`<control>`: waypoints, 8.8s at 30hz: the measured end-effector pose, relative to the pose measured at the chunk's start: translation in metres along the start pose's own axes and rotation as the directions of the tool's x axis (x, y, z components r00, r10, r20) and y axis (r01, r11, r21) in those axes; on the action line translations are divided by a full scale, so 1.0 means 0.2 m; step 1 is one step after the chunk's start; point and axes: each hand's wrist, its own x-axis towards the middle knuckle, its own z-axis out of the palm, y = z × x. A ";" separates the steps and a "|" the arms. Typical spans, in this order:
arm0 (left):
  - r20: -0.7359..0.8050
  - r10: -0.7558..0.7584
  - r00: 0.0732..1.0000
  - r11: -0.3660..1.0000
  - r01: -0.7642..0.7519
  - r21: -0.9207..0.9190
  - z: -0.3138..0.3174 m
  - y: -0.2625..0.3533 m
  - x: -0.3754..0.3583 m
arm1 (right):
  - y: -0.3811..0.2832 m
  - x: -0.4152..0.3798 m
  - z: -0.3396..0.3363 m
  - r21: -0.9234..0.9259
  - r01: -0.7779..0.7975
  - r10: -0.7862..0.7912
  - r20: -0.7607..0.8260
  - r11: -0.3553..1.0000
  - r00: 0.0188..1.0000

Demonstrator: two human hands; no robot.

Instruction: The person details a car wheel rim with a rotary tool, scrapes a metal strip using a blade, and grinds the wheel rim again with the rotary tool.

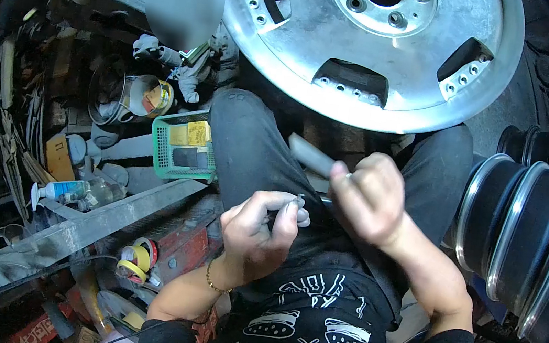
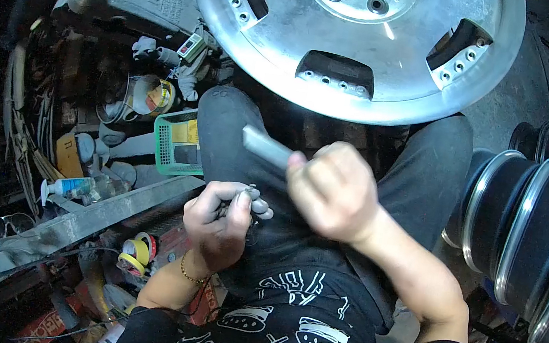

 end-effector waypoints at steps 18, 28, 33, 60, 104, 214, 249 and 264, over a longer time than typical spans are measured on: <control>-0.012 0.064 0.998 0.987 -0.062 0.150 -0.02 -0.01 0.04 | -0.13 -0.01 -0.01 0.147 -0.033 0.039 -0.043 0.989 0.998; 0.006 0.030 1.000 0.992 -0.031 0.120 -0.03 0.02 0.04 | -0.13 0.00 0.01 0.098 -0.037 0.041 -0.040 0.994 0.998; -0.005 0.013 1.000 0.994 -0.012 0.105 -0.02 0.02 0.05 | -0.13 0.00 0.01 0.092 -0.036 0.038 -0.020 0.995 0.999; 0.014 0.030 0.999 0.999 -0.030 0.044 -0.01 -0.02 0.03 | -0.06 0.03 -0.09 0.185 -0.084 0.080 0.028 0.979 0.996; -0.042 0.000 0.999 0.983 0.007 0.182 0.03 0.03 0.00 | -0.18 0.15 -0.15 0.103 -0.206 0.168 0.296 0.973 0.940; -0.169 -0.148 0.974 0.988 0.137 -0.078 0.08 -0.02 0.00 | -0.15 0.10 -0.09 0.056 -0.197 0.171 0.306 0.979 0.936; -0.059 0.027 0.998 0.985 -0.017 0.173 0.05 -0.01 0.02 | -0.15 0.12 -0.10 0.071 -0.239 0.198 0.364 0.968 0.910; -0.148 -0.132 0.980 0.990 0.138 0.029 0.01 -0.06 0.03 | -0.13 0.08 -0.09 0.073 -0.228 0.187 0.367 0.971 0.911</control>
